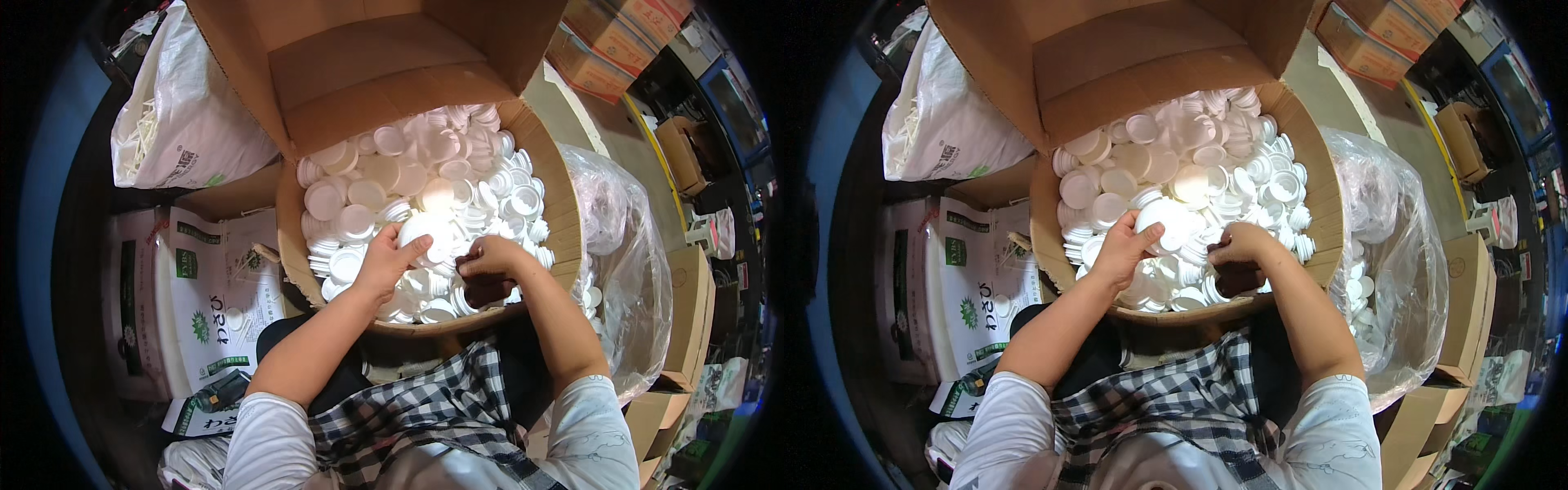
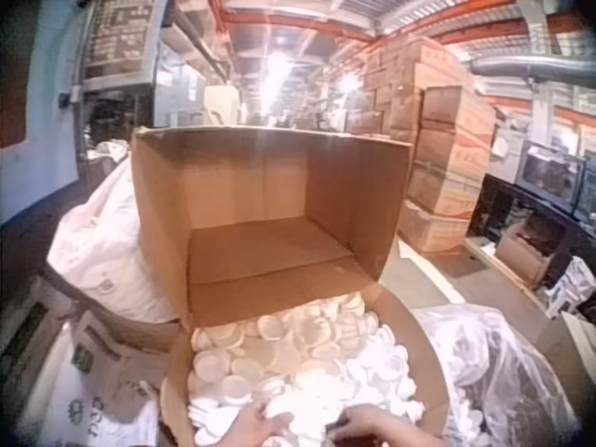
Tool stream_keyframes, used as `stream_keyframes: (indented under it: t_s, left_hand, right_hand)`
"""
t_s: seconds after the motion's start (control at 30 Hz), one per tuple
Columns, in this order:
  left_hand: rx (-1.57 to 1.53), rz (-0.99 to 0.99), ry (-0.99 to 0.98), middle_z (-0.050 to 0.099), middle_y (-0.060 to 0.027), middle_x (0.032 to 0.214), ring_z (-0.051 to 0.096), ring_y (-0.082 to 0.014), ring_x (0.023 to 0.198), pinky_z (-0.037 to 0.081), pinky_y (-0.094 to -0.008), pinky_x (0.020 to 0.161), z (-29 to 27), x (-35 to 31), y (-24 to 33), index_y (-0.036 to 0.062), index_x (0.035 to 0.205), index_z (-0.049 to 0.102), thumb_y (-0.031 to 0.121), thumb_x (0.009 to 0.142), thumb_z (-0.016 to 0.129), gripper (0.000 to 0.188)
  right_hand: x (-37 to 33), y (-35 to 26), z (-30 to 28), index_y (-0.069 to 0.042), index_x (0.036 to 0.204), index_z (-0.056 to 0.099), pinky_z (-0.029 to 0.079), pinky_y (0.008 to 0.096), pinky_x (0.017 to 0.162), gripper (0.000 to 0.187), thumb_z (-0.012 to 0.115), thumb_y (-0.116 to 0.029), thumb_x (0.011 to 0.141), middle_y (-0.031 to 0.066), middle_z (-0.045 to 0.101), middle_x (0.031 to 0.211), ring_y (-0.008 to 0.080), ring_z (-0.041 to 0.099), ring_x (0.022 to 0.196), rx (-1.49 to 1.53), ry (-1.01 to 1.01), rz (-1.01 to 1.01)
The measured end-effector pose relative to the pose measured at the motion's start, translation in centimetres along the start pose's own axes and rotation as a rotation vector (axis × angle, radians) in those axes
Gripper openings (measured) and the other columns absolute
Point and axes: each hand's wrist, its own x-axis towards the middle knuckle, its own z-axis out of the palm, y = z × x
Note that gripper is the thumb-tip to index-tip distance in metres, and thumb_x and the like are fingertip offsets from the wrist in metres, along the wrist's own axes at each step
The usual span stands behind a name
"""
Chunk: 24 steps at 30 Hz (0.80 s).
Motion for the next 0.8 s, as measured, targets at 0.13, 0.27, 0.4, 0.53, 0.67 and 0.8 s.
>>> stream_keyframes:
  t_s: [0.13, 0.27, 0.4, 0.53, 0.67, 0.8]
  left_hand:
    - [-0.003, -0.033, 0.007, 0.06, -0.0042, 0.094, 0.059, -0.0112, 0.078, 0.048, -0.0245, 0.064, 0.8, -0.2, 0.7, 0.0044, 0.108, 0.052, 0.016, 0.073, 0.074, 0.043]
    - [0.058, -0.085, -0.021, 0.061, -0.0028, 0.091, 0.058, -0.0095, 0.075, 0.045, -0.0226, 0.055, 0.5, -0.8, 0.2, 0.0054, 0.108, 0.053, 0.019, 0.073, 0.073, 0.043]
    - [0.27, -0.1, -0.061, 0.06, -0.0011, 0.088, 0.054, -0.0076, 0.069, 0.039, -0.0201, 0.049, 0.9, -0.6, -0.4, 0.0061, 0.108, 0.052, 0.028, 0.074, 0.07, 0.044]
    - [0.27, -0.123, -0.217, 0.058, 0.0013, 0.084, 0.054, -0.0064, 0.068, 0.04, -0.0188, 0.047, 2.0, -1.2, -0.6, 0.0085, 0.108, 0.05, 0.028, 0.079, 0.066, 0.039]
    - [0.36, -0.145, -0.254, 0.055, 0.0006, 0.084, 0.051, -0.006, 0.066, 0.038, -0.0195, 0.044, 2.3, -2.1, -1.0, 0.0079, 0.112, 0.045, 0.028, 0.08, 0.064, 0.043]
    - [0.393, -0.069, -0.42, 0.052, -0.0066, 0.109, 0.049, -0.0126, 0.099, 0.038, -0.0274, 0.089, 2.8, -2.9, -3.4, 0.002, 0.117, 0.044, 0.017, 0.079, 0.066, 0.046]
  right_hand:
    - [0.0, 1.6, 1.7, -0.012, 0.084, 0.069, 0.049, 0.0366, 0.073, 0.027, 0.069, -0.028, 0.063, 0.0113, 0.066, 0.085, 0.0275, 0.062, 0.08, -0.149, -0.009, 0.048]
    - [-2.8, -1.1, -1.8, -0.007, 0.081, 0.065, 0.047, 0.0329, 0.069, 0.01, 0.06, -0.012, 0.074, 0.0086, 0.065, 0.078, 0.0215, 0.06, 0.072, 0.186, 0.021, -0.096]
    - [-6.1, -2.1, -3.2, -0.004, 0.09, 0.056, 0.043, 0.0283, 0.076, 0.007, 0.053, -0.008, 0.085, 0.0055, 0.059, 0.097, 0.0123, 0.052, 0.084, 0.689, 0.198, -0.477]
    - [-7.3, -4.6, -1.0, -0.004, 0.092, 0.048, 0.043, 0.0249, 0.072, 0.009, 0.052, -0.01, 0.088, 0.0032, 0.053, 0.099, 0.0093, 0.048, 0.083, 0.838, 0.225, -0.531]
    - [-8.0, -6.1, 0.2, -0.002, 0.092, 0.05, 0.042, 0.0222, 0.068, 0.01, 0.055, -0.01, 0.087, 0.0013, 0.053, 0.081, 0.0076, 0.048, 0.075, 0.795, 0.285, -0.434]
    - [-7.5, -5.1, 1.8, -0.001, 0.091, 0.052, 0.043, 0.0228, 0.069, 0.011, 0.058, -0.007, 0.085, 0.0019, 0.055, 0.082, 0.0075, 0.049, 0.076, 0.794, 0.143, -0.472]
